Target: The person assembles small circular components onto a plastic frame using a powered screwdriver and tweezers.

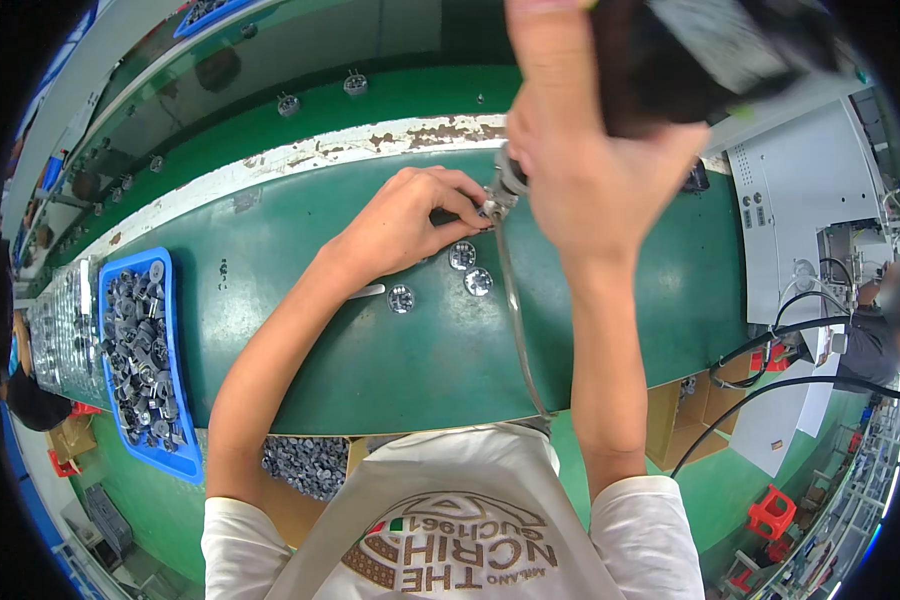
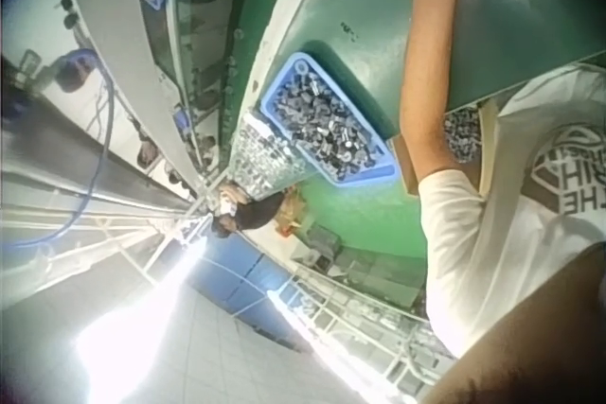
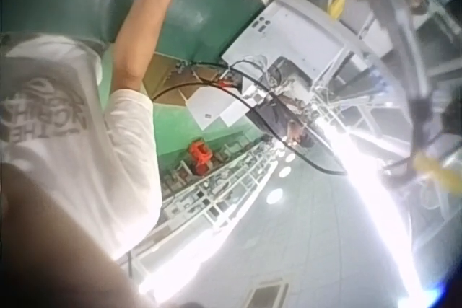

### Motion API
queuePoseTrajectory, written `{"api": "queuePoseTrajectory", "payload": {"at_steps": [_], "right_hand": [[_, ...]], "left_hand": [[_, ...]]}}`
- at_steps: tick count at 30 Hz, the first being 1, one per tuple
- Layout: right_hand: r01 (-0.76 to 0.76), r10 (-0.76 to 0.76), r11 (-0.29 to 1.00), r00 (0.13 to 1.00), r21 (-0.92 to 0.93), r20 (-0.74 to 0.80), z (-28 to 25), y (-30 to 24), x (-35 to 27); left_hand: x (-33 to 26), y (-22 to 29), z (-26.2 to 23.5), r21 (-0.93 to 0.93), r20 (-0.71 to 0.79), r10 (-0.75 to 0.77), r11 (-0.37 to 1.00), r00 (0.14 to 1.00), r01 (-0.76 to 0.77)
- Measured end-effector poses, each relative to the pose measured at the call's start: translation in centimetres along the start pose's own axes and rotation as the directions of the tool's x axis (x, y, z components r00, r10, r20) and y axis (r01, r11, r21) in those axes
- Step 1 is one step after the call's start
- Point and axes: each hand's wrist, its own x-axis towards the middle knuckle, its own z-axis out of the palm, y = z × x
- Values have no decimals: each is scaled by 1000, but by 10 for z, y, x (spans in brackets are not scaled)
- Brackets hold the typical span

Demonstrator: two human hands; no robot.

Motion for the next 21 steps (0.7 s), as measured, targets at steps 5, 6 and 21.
{"api": "queuePoseTrajectory", "payload": {"at_steps": [5,6,21], "right_hand": [[61,-63,998,995,31,77,-25,-41,6],[69,-73,997,985,31,159,-28,-43,7],[58,-56,994,998,-89,19,-23,-42,4]], "left_hand": [[1,7,-15,26,67,6,1000,998,-8],[1,6,-21,-27,56,-5,1000,998,7],[48,-92,-68,432,-579,-122,793,806,430]]}}
